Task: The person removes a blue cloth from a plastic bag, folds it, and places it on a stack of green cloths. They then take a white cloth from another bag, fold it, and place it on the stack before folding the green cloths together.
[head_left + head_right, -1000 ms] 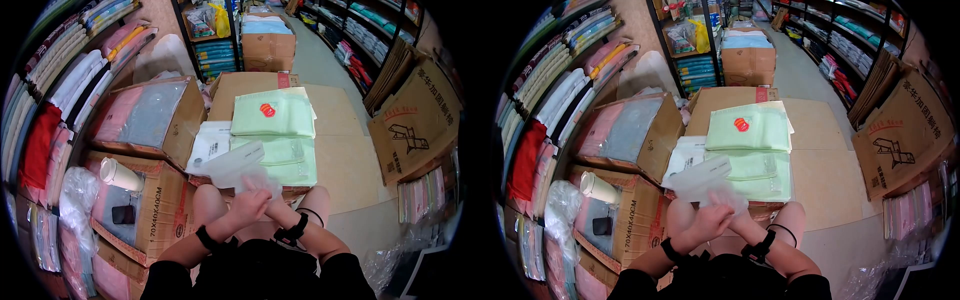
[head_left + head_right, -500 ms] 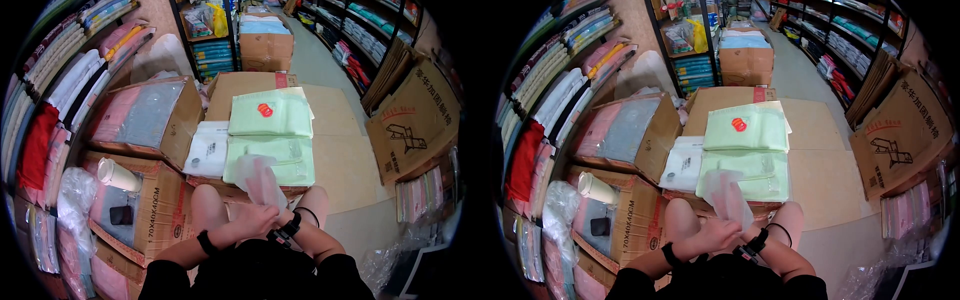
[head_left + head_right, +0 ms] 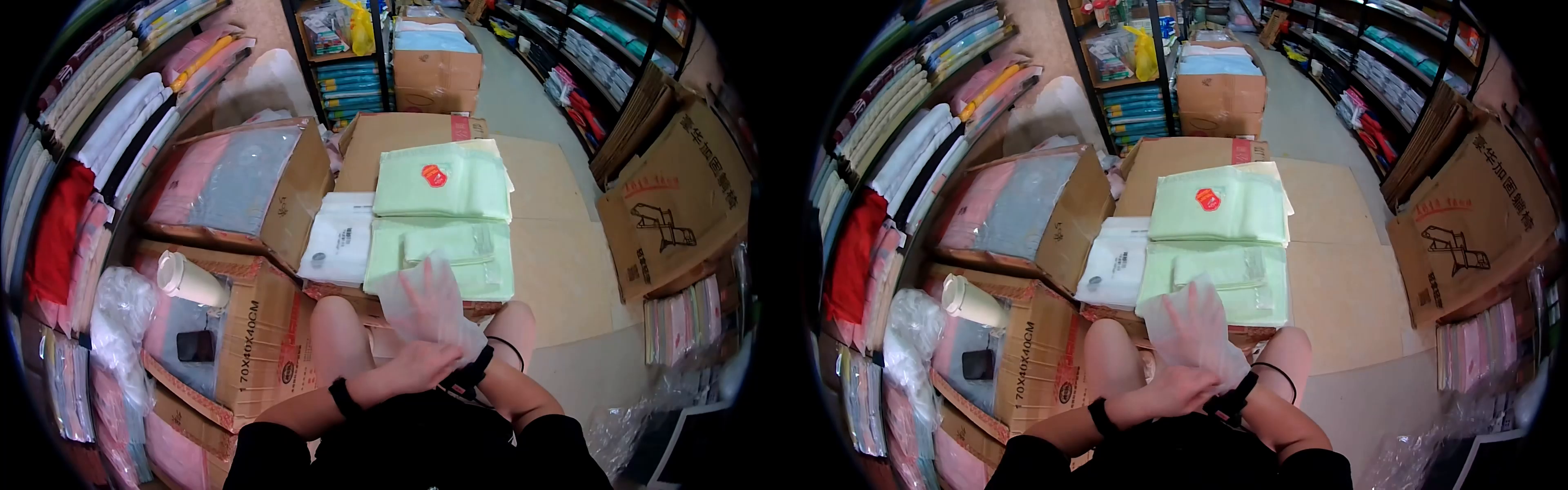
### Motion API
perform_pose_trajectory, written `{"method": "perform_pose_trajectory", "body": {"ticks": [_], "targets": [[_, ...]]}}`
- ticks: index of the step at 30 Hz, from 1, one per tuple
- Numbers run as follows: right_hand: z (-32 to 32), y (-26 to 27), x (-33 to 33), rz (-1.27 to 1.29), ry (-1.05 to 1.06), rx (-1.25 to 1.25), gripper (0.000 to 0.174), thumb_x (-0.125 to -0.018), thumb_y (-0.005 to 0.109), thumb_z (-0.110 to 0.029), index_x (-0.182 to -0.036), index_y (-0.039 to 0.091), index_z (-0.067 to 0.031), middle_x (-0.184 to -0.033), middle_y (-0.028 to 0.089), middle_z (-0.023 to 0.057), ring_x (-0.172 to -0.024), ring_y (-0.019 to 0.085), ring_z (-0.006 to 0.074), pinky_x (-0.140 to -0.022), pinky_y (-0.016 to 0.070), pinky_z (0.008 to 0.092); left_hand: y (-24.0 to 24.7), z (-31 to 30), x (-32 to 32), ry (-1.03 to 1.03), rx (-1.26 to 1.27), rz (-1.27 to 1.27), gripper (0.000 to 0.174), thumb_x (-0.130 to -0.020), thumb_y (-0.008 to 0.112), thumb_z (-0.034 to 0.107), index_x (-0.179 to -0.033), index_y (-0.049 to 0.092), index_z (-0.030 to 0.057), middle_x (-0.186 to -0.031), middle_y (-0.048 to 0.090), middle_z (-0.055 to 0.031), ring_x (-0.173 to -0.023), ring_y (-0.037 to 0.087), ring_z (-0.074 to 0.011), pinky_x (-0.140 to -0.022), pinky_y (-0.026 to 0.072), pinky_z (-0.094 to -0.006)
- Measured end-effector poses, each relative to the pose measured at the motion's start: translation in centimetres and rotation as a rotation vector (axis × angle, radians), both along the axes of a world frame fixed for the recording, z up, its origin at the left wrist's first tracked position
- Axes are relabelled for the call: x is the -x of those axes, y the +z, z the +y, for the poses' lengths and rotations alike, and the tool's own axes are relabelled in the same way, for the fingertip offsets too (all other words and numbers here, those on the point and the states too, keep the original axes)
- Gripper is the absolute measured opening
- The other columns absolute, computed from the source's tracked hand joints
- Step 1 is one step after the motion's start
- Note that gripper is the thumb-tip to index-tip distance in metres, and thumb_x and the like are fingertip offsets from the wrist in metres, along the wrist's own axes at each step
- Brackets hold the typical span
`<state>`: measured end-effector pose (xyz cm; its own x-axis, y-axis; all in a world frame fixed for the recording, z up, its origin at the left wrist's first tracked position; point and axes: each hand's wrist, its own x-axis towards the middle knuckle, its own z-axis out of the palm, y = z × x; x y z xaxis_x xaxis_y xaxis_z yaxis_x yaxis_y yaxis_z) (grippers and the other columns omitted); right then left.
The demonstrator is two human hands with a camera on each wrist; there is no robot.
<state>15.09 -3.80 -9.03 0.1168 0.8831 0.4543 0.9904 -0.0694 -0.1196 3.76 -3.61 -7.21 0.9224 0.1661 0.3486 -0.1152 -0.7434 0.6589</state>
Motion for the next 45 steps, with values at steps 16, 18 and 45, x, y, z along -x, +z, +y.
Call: {"method": "perform_pose_trajectory", "body": {"ticks": [16, 18, 45], "targets": [[1.4, 0.9, -3.2, 0.406, 0.246, -0.132, 0.026, -0.073, 0.051, -0.002, -0.098, 0.055, -0.0058, -0.093, 0.059, 0.0122, -0.085, 0.057, 0.0287, -0.069, 0.0472, 0.0380, 3.3, 10.4, 5.7, 0.905, -0.282, 0.006, 0.015, -0.070, 0.054, 0.000, -0.083, 0.050, 0.0070, -0.080, 0.052, -0.0103, -0.070, 0.053, -0.0312, -0.057, 0.0432, -0.0362], [3.9, -0.4, -6.5, 0.309, 0.141, -0.095, 0.030, -0.071, 0.052, -0.003, -0.101, 0.055, -0.0068, -0.098, 0.059, 0.0120, -0.092, 0.055, 0.0291, -0.075, 0.0465, 0.0372, 2.8, 10.6, 6.0, 0.897, -0.304, -0.009, 0.016, -0.070, 0.054, 0.003, -0.084, 0.049, 0.0080, -0.081, 0.051, -0.0093, -0.069, 0.054, -0.0304, -0.056, 0.0433, -0.0368], [1.1, -2.8, -9.3, -0.305, 0.267, 0.342, 0.081, -0.067, 0.063, -0.041, -0.128, 0.031, 0.0021, -0.129, 0.037, 0.0206, -0.117, 0.037, 0.0355, -0.098, 0.0277, 0.0436, -0.6, 9.3, 6.0, 0.772, -0.189, 0.074, 0.009, -0.075, 0.055, 0.009, -0.082, 0.050, 0.0069, -0.076, 0.055, -0.0112, -0.069, 0.055, -0.0304, -0.058, 0.0445, -0.0378]]}}
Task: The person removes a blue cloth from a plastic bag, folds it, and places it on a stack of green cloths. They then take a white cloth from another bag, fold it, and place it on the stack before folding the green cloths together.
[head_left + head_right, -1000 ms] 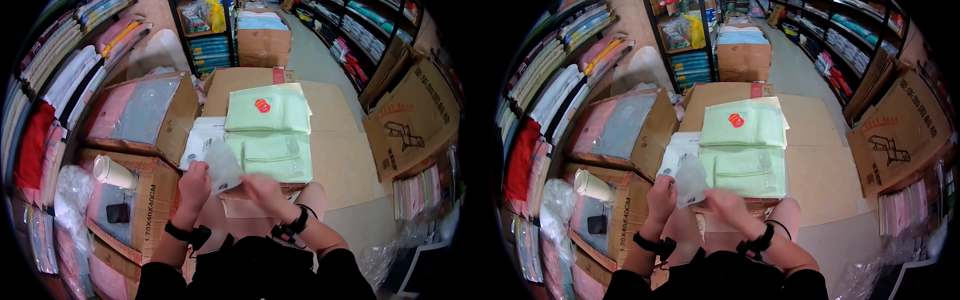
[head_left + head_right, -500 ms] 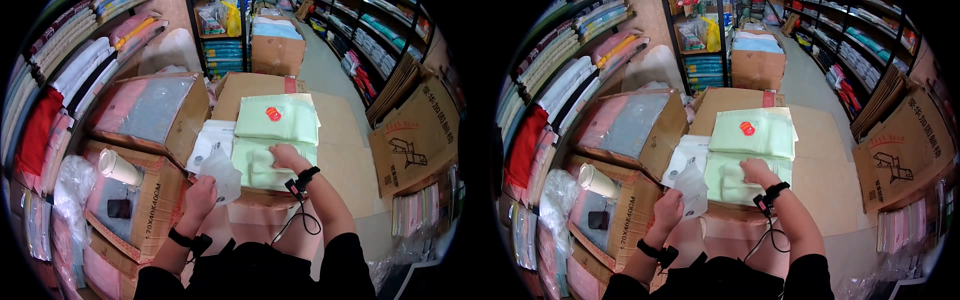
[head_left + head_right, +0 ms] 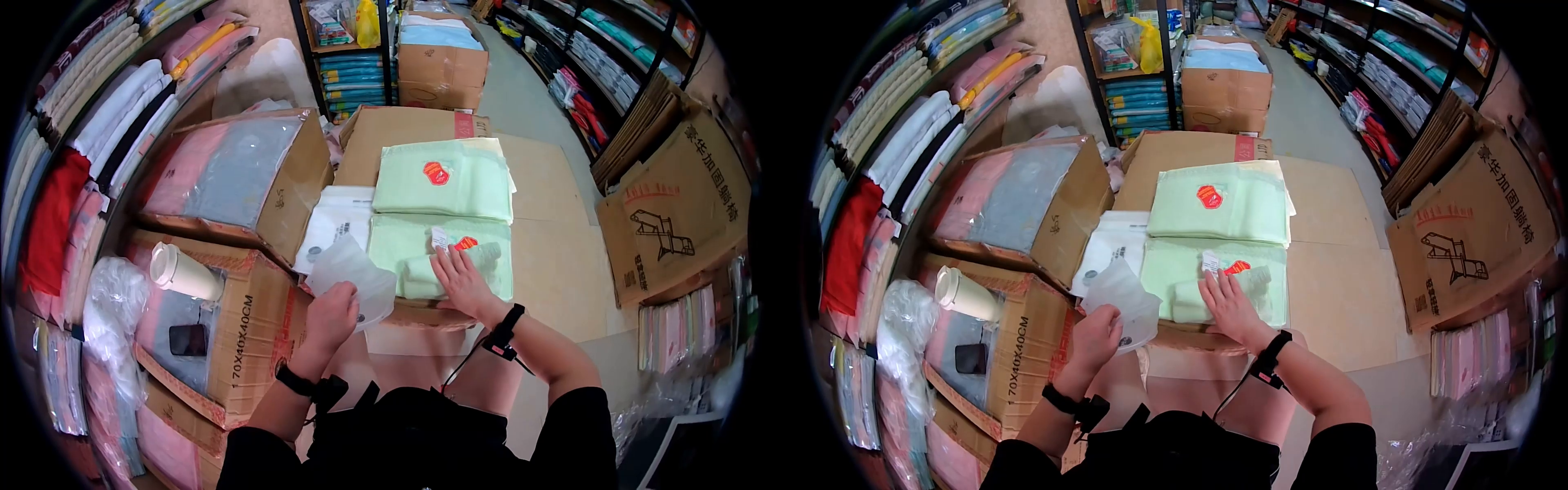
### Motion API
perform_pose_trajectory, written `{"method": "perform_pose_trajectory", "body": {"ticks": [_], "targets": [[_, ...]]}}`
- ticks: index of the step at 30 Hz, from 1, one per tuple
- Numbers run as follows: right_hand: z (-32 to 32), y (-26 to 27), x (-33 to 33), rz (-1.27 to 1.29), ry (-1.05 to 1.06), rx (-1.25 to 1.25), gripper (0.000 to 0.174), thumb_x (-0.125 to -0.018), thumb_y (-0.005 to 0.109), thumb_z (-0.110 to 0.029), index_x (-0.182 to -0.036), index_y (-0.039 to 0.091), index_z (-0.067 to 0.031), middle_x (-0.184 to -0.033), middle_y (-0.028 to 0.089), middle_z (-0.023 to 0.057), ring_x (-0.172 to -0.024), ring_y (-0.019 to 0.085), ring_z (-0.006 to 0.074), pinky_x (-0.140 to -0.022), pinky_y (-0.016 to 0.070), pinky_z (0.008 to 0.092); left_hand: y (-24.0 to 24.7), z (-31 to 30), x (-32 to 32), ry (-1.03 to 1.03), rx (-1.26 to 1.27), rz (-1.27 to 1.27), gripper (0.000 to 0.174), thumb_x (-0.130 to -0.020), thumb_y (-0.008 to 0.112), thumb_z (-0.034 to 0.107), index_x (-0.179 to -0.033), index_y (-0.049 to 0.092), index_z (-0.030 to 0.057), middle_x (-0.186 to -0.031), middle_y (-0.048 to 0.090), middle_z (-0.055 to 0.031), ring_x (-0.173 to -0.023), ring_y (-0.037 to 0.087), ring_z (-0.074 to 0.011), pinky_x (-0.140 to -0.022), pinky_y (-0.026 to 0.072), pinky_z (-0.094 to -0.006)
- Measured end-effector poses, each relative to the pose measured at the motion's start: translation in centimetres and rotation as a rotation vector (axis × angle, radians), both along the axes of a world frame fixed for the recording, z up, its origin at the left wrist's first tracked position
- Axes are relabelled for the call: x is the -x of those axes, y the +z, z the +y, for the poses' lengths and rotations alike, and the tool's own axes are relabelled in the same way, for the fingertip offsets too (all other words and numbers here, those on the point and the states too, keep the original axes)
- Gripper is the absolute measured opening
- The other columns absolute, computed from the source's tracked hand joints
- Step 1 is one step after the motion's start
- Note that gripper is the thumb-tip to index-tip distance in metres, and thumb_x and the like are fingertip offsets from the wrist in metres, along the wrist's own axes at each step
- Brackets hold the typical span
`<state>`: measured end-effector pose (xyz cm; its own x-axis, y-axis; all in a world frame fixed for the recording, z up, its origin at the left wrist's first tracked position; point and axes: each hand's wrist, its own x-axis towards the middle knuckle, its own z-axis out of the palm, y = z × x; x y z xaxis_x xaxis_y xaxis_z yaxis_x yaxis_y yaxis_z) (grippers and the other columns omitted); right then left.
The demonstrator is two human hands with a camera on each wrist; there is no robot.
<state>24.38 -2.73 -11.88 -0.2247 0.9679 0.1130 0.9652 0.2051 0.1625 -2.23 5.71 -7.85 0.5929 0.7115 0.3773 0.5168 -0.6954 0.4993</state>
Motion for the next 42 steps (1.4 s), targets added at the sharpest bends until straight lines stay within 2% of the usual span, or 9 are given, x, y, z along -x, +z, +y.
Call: {"method": "perform_pose_trajectory", "body": {"ticks": [9, 12, 14, 17, 27, 31, 34, 36, 42], "targets": [[3.1, 0.3, -1.3, -0.050, 0.002, 0.095, 0.069, -0.070, 0.064, -0.033, -0.122, 0.037, 0.0033, -0.117, 0.049, 0.0180, -0.106, 0.049, 0.0323, -0.090, 0.0370, 0.0369, 0.1, 0.2, -0.2, 0.014, -0.019, -0.009, 0.008, -0.075, 0.054, 0.009, -0.082, 0.050, 0.0069, -0.077, 0.054, -0.0111, -0.066, 0.055, -0.0311, -0.056, 0.0440, -0.0383], [2.6, 4.2, -2.6, 0.234, -0.096, 0.243, 0.054, -0.076, 0.059, -0.026, -0.118, 0.042, 0.0042, -0.107, 0.055, 0.0176, -0.097, 0.054, 0.0324, -0.085, 0.0411, 0.0365, 1.2, 0.9, -0.8, 0.034, -0.085, -0.063, 0.009, -0.075, 0.055, 0.009, -0.082, 0.050, 0.0072, -0.077, 0.053, -0.0103, -0.065, 0.054, -0.0309, -0.056, 0.0437, -0.0379], [0.6, 6.8, -4.3, 0.933, -0.288, 0.163, 0.046, -0.081, 0.054, -0.023, -0.117, 0.044, 0.0049, -0.104, 0.058, 0.0142, -0.093, 0.057, 0.0265, -0.082, 0.0437, 0.0349, 2.5, 1.3, -1.8, 0.093, -0.120, -0.155, 0.009, -0.074, 0.055, 0.010, -0.082, 0.049, 0.0076, -0.077, 0.052, -0.0095, -0.064, 0.054, -0.0310, -0.055, 0.0432, -0.0381], [-3.4, 10.2, -6.0, 1.549, -0.275, 0.087, 0.042, -0.086, 0.049, -0.023, -0.118, 0.046, 0.0041, -0.105, 0.058, 0.0104, -0.093, 0.057, 0.0193, -0.080, 0.0448, 0.0310, 4.6, 2.0, -4.0, 0.078, -0.159, -0.158, 0.010, -0.074, 0.056, 0.010, -0.082, 0.050, 0.0086, -0.078, 0.051, -0.0091, -0.064, 0.054, -0.0308, -0.053, 0.0435, -0.0384], [-8.3, 9.7, -5.2, 2.120, -0.198, -0.040, 0.037, -0.086, 0.044, -0.020, -0.113, 0.049, 0.0049, -0.105, 0.057, 0.0102, -0.092, 0.056, 0.0153, -0.079, 0.0451, 0.0285, 3.8, 1.2, -12.6, -0.082, -0.204, -0.087, 0.012, -0.073, 0.057, 0.014, -0.080, 0.049, 0.0094, -0.078, 0.050, -0.0089, -0.061, 0.054, -0.0301, -0.051, 0.0442, -0.0398], [-7.2, 9.7, -3.6, 2.034, -0.285, 0.042, 0.037, -0.084, 0.047, -0.019, -0.113, 0.049, 0.0039, -0.104, 0.058, 0.0103, -0.092, 0.056, 0.0163, -0.080, 0.0448, 0.0289, 4.1, 0.2, -12.9, -0.123, -0.136, -0.066, 0.011, -0.073, 0.058, 0.014, -0.081, 0.051, 0.0095, -0.076, 0.052, -0.0083, -0.063, 0.055, -0.0295, -0.053, 0.0441, -0.0388], [-6.4, 10.9, -1.3, 1.723, -0.171, 0.139, 0.039, -0.081, 0.051, -0.020, -0.113, 0.049, 0.0015, -0.102, 0.059, 0.0116, -0.091, 0.057, 0.0185, -0.080, 0.0445, 0.0301, 4.5, 0.1, -12.3, -0.154, -0.100, -0.088, 0.012, -0.073, 0.058, 0.012, -0.084, 0.054, 0.0086, -0.078, 0.054, -0.0086, -0.066, 0.056, -0.0305, -0.056, 0.0450, -0.0380], [-6.2, 11.8, -0.2, 1.218, -0.142, 0.079, 0.040, -0.079, 0.055, -0.022, -0.113, 0.050, -0.0009, -0.101, 0.059, 0.0150, -0.090, 0.058, 0.0232, -0.080, 0.0438, 0.0314, 4.4, 0.4, -11.9, -0.168, -0.093, -0.107, 0.013, -0.074, 0.058, 0.012, -0.086, 0.056, 0.0079, -0.079, 0.056, -0.0090, -0.068, 0.056, -0.0310, -0.058, 0.0457, -0.0373], [-5.6, 10.4, 0.7, 0.774, -0.144, -0.056, 0.042, -0.071, 0.062, -0.023, -0.106, 0.051, -0.0019, -0.085, 0.058, 0.0150, -0.077, 0.055, 0.0348, -0.069, 0.0454, 0.0387, 4.1, 0.9, -11.2, -0.143, 0.113, -0.277, 0.017, -0.082, 0.050, 0.014, -0.093, 0.060, 0.0072, -0.081, 0.059, -0.0116, -0.075, 0.057, -0.0312, -0.064, 0.0461, -0.0376]]}}
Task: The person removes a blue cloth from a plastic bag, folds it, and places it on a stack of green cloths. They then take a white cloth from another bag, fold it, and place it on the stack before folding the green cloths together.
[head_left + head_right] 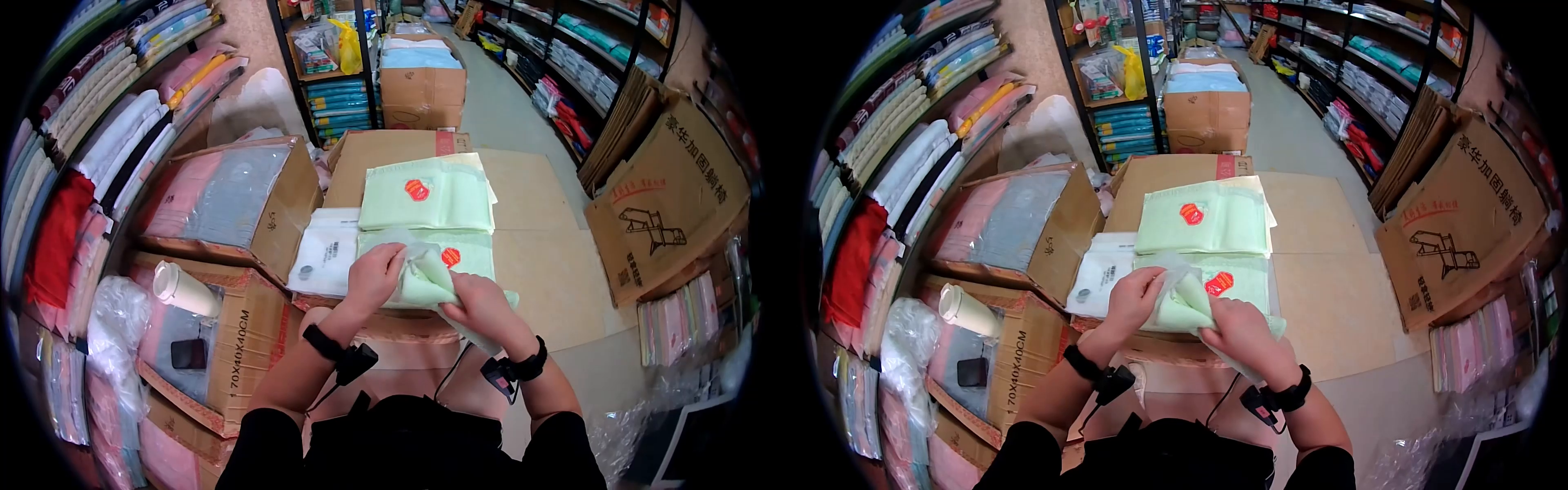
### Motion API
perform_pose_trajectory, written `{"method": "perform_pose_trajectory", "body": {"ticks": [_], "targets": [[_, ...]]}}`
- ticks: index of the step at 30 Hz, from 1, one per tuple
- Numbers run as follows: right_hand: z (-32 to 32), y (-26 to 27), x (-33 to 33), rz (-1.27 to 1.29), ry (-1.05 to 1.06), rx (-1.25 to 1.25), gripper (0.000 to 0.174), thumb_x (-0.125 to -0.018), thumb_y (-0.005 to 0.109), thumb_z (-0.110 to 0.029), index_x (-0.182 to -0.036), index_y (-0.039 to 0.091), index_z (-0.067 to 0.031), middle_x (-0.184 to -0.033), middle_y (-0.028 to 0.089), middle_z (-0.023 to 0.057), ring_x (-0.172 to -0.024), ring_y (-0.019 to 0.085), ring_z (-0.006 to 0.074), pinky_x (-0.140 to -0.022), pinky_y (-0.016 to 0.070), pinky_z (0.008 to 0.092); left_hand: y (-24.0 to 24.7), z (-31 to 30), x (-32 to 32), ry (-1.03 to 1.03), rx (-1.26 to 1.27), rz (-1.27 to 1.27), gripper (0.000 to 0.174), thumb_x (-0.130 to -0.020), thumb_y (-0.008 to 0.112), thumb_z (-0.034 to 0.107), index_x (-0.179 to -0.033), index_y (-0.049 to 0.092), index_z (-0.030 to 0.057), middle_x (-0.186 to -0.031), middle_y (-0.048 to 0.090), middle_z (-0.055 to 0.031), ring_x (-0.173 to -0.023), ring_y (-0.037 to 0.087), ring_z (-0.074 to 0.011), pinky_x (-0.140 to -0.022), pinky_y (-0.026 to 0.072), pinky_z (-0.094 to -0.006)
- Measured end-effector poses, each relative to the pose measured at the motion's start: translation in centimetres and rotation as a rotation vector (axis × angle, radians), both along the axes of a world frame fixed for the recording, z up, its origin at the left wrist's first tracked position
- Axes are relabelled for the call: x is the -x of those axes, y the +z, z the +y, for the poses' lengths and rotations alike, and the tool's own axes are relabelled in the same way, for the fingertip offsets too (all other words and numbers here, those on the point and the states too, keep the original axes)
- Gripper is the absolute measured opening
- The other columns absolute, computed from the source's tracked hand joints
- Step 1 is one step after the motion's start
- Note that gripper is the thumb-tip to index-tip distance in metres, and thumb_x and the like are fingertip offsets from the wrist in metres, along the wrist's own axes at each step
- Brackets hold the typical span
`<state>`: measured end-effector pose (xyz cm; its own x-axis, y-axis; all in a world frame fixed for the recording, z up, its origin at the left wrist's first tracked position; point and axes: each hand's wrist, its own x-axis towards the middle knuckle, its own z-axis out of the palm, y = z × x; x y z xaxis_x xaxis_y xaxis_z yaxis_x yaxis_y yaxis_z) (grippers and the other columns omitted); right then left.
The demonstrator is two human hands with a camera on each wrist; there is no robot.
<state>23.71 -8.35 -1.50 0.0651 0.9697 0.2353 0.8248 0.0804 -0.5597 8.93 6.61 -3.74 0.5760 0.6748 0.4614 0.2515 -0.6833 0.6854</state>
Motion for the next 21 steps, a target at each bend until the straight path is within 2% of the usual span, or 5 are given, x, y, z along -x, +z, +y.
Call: {"method": "perform_pose_trajectory", "body": {"ticks": [3, 9, 13, 18, 21], "targets": [[0.3, -2.2, 1.0, -0.389, -0.089, -0.110, 0.044, -0.066, 0.063, -0.022, -0.101, 0.051, 0.0027, -0.074, 0.056, 0.0103, -0.068, 0.056, 0.0244, -0.060, 0.0430, 0.0347, 0.4, -1.1, 0.0, -0.046, -0.110, 0.003, 0.018, -0.082, 0.051, 0.017, -0.095, 0.060, 0.0078, -0.078, 0.058, -0.0112, -0.070, 0.057, -0.0315, -0.060, 0.0460, -0.0384], [0.6, -4.4, 2.9, -0.584, -0.137, -0.134, 0.050, -0.062, 0.065, -0.022, -0.103, 0.050, 0.0020, -0.071, 0.054, 0.0072, -0.064, 0.054, 0.0222, -0.057, 0.0408, 0.0329, -0.5, -3.5, -0.5, -0.099, -0.386, 0.236, 0.020, -0.077, 0.057, 0.017, -0.097, 0.060, 0.0128, -0.068, 0.053, -0.0065, -0.056, 0.055, -0.0259, -0.048, 0.0440, -0.0360], [0.6, -4.3, 2.5, -0.478, -0.211, -0.146, 0.055, -0.061, 0.066, -0.021, -0.108, 0.048, 0.0020, -0.071, 0.053, 0.0067, -0.064, 0.054, 0.0220, -0.059, 0.0409, 0.0324, -0.6, -3.9, -0.2, -0.090, -0.448, 0.266, 0.025, -0.076, 0.057, 0.014, -0.100, 0.059, 0.0110, -0.068, 0.052, -0.0065, -0.059, 0.055, -0.0255, -0.049, 0.0440, -0.0354], [0.4, -3.3, 2.5, -0.391, -0.297, -0.201, 0.079, -0.059, 0.068, -0.015, -0.128, 0.033, 0.0011, -0.071, 0.053, 0.0065, -0.062, 0.053, 0.0219, -0.059, 0.0397, 0.0319, -1.7, -4.4, 0.5, 0.050, -0.353, 0.195, 0.020, -0.068, 0.058, 0.009, -0.087, 0.053, 0.0038, -0.067, 0.049, -0.0094, -0.064, 0.054, -0.0282, -0.054, 0.0429, -0.0386], [0.7, -3.8, 2.8, -0.408, -0.247, -0.199, 0.084, -0.059, 0.068, -0.016, -0.132, 0.028, -0.0003, -0.066, 0.051, 0.0063, -0.059, 0.052, 0.0214, -0.058, 0.0386, 0.0321, -2.0, -5.0, 0.5, -0.093, -0.467, 0.314, 0.016, -0.067, 0.058, 0.008, -0.079, 0.050, 0.0045, -0.071, 0.050, -0.0097, -0.068, 0.053, -0.0276, -0.059, 0.0416, -0.0384]]}}
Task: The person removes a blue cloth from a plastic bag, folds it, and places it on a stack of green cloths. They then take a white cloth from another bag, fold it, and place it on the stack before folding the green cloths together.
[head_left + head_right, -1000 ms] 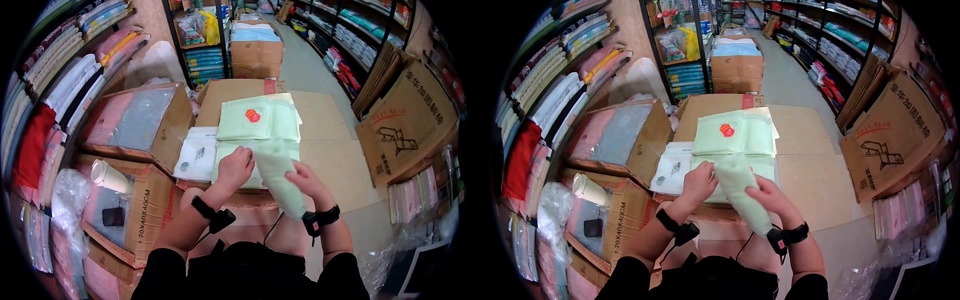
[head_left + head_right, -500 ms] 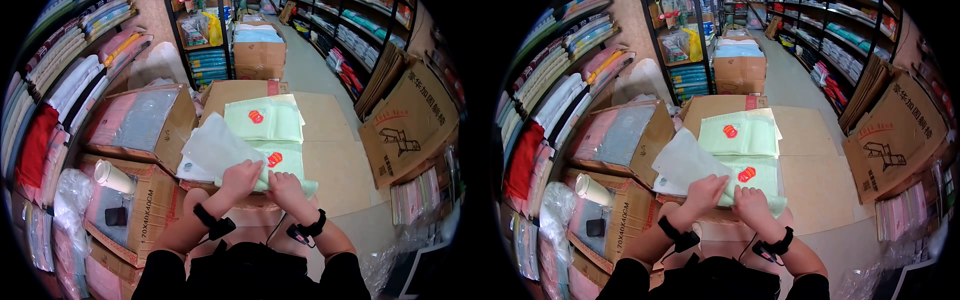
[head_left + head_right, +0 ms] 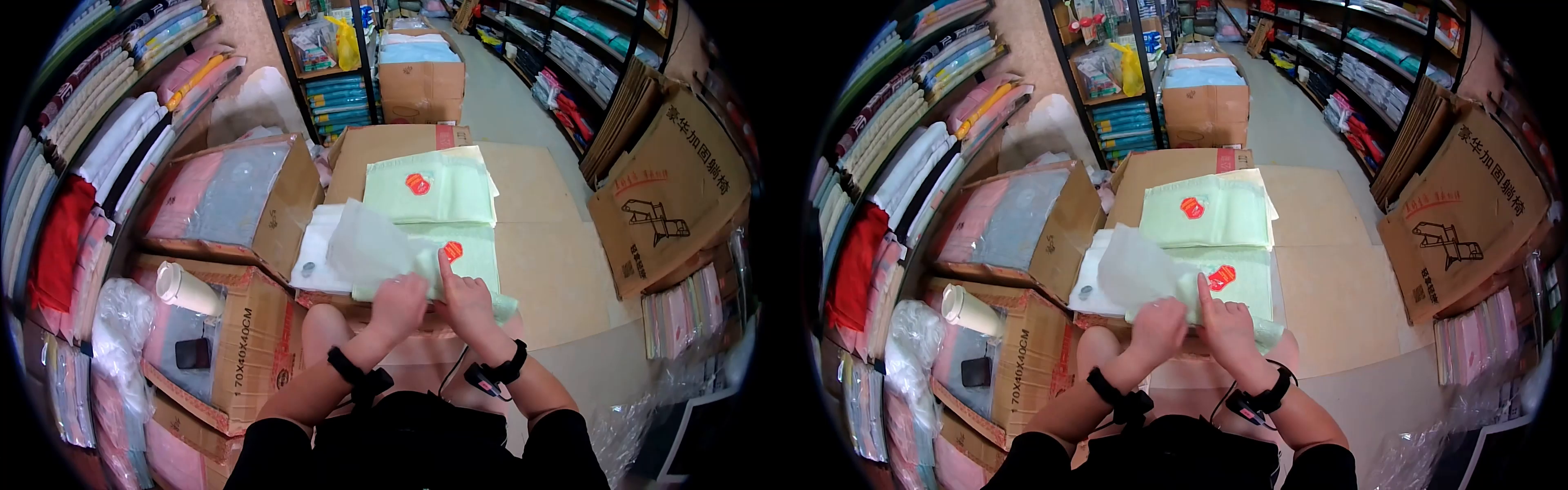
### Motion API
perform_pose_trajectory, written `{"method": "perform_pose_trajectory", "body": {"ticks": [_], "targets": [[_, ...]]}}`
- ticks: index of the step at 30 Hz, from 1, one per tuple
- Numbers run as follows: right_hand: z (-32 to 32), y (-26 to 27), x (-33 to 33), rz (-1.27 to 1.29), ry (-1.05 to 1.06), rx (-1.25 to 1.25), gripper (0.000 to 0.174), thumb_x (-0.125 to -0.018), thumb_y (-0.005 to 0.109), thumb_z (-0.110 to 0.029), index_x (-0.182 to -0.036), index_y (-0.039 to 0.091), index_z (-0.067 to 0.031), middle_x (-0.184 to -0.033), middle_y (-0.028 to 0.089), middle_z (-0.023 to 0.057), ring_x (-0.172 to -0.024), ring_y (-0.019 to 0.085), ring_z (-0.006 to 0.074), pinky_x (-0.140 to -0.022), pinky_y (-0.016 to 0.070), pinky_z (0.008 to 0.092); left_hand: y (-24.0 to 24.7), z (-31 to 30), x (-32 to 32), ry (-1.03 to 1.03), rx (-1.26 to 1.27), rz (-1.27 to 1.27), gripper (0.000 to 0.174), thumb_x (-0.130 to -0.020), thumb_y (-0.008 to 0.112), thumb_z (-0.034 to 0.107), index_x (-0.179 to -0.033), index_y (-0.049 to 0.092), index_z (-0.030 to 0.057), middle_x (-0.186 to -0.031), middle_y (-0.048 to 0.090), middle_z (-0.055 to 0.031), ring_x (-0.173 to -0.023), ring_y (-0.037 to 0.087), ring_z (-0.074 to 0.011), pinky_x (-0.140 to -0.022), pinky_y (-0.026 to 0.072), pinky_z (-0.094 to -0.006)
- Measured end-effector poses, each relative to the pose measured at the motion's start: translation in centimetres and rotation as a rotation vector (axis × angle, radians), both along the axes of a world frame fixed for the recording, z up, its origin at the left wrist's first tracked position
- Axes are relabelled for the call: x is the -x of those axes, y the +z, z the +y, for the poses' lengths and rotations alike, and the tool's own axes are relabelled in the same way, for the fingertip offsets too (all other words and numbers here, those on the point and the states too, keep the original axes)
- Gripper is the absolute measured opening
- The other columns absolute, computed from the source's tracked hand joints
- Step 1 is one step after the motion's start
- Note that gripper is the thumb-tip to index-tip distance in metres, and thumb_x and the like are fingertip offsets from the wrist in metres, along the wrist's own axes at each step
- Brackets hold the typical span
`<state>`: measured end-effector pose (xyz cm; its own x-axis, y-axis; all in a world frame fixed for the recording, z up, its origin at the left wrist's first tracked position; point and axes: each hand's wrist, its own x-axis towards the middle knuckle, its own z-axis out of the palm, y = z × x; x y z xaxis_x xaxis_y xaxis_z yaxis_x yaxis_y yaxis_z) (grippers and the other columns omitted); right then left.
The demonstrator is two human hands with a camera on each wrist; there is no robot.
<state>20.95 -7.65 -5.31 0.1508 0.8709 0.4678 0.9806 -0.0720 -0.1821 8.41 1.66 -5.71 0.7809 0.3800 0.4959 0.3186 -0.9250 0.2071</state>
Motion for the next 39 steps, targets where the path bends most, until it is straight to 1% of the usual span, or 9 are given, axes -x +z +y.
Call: {"method": "perform_pose_trajectory", "body": {"ticks": [4, 7, 10, 25, 30, 33, 36, 38, 39], "targets": [[0.4, 0.5, -0.1, 0.061, -0.029, 0.161, 0.081, -0.065, 0.066, -0.017, -0.134, 0.027, -0.0044, -0.070, 0.055, 0.0079, -0.063, 0.055, 0.0243, -0.059, 0.0409, 0.0330, 0.7, -1.1, 0.7, -0.163, -0.020, -0.086, 0.022, -0.067, 0.061, 0.008, -0.087, 0.052, 0.0050, -0.084, 0.051, -0.0090, -0.080, 0.051, -0.0254, -0.072, 0.0384, -0.0378], [0.1, 0.8, -1.6, 0.594, -0.120, 0.243, 0.070, -0.073, 0.063, -0.019, -0.133, 0.030, -0.0077, -0.080, 0.060, 0.0108, -0.070, 0.058, 0.0244, -0.063, 0.0442, 0.0320, 0.3, -0.1, 1.6, 0.204, -0.121, -0.383, 0.029, -0.067, 0.066, 0.017, -0.090, 0.051, 0.0075, -0.086, 0.049, -0.0082, -0.084, 0.050, -0.0236, -0.075, 0.0372, -0.0358], [0.2, -0.6, -2.3, 1.170, 0.156, 0.021, 0.052, -0.078, 0.062, -0.018, -0.125, 0.043, -0.0051, -0.100, 0.060, 0.0114, -0.087, 0.057, 0.0145, -0.077, 0.0446, 0.0272, 0.0, 0.6, 2.3, 0.230, 0.088, -0.411, 0.037, -0.065, 0.070, 0.019, -0.093, 0.049, 0.0058, -0.092, 0.049, -0.0107, -0.086, 0.049, -0.0258, -0.074, 0.0379, -0.0365], [-0.6, -0.8, -1.6, 1.606, 0.116, 0.112, 0.049, -0.085, 0.055, -0.010, -0.129, 0.036, 0.0004, -0.099, 0.059, 0.0080, -0.083, 0.056, 0.0090, -0.071, 0.0465, 0.0226, -1.9, 1.6, 2.6, 0.113, 0.029, -0.049, 0.013, -0.070, 0.059, 0.014, -0.075, 0.049, 0.0069, -0.071, 0.048, -0.0057, -0.067, 0.051, -0.0239, -0.061, 0.0365, -0.0357], [0.2, -1.8, -1.9, 1.600, -0.012, 0.016, 0.055, -0.082, 0.057, -0.008, -0.130, 0.032, 0.0015, -0.102, 0.058, 0.0126, -0.080, 0.059, 0.0128, -0.066, 0.0481, 0.0232, -1.9, -2.6, 2.0, -0.262, 0.136, -0.001, 0.008, -0.073, 0.057, 0.011, -0.074, 0.051, 0.0064, -0.071, 0.049, -0.0081, -0.066, 0.051, -0.0263, -0.058, 0.0361, -0.0355], [0.7, -3.2, -1.9, 1.472, -0.049, 0.053, 0.062, -0.079, 0.060, -0.012, -0.131, 0.029, 0.0010, -0.100, 0.059, 0.0139, -0.079, 0.060, 0.0143, -0.065, 0.0489, 0.0263, -3.8, -1.5, 2.2, -0.157, 0.247, -0.101, 0.011, -0.075, 0.057, 0.015, -0.074, 0.052, 0.0054, -0.070, 0.051, -0.0083, -0.064, 0.052, -0.0259, -0.056, 0.0376, -0.0357], [1.5, -2.7, -1.5, 1.246, 0.014, -0.102, 0.072, -0.071, 0.065, -0.013, -0.131, 0.028, 0.0009, -0.093, 0.061, 0.0158, -0.076, 0.061, 0.0207, -0.062, 0.0489, 0.0323, -5.4, -1.0, 2.2, 0.012, 0.519, -0.024, 0.011, -0.078, 0.056, 0.015, -0.075, 0.054, 0.0048, -0.069, 0.053, -0.0091, -0.060, 0.054, -0.0246, -0.053, 0.0398, -0.0352], [1.7, 1.1, 0.4, 0.591, -0.268, 0.229, 0.080, -0.062, 0.069, -0.014, -0.131, 0.030, 0.0010, -0.082, 0.059, 0.0151, -0.069, 0.058, 0.0259, -0.062, 0.0461, 0.0370, -5.4, -1.4, 2.5, 0.032, 0.619, 0.015, 0.011, -0.079, 0.055, 0.015, -0.075, 0.055, 0.0046, -0.066, 0.053, -0.0091, -0.057, 0.053, -0.0233, -0.053, 0.0410, -0.0345], [1.9, 0.6, 0.6, 0.591, -0.271, 0.226, 0.080, -0.062, 0.069, -0.014, -0.131, 0.030, 0.0010, -0.082, 0.059, 0.0151, -0.069, 0.058, 0.0259, -0.062, 0.0461, 0.0370, -5.1, -1.6, 2.6, 0.057, 0.720, 0.052, 0.011, -0.080, 0.054, 0.014, -0.075, 0.056, 0.0045, -0.064, 0.052, -0.0091, -0.054, 0.052, -0.0221, -0.053, 0.0422, -0.0337]]}}
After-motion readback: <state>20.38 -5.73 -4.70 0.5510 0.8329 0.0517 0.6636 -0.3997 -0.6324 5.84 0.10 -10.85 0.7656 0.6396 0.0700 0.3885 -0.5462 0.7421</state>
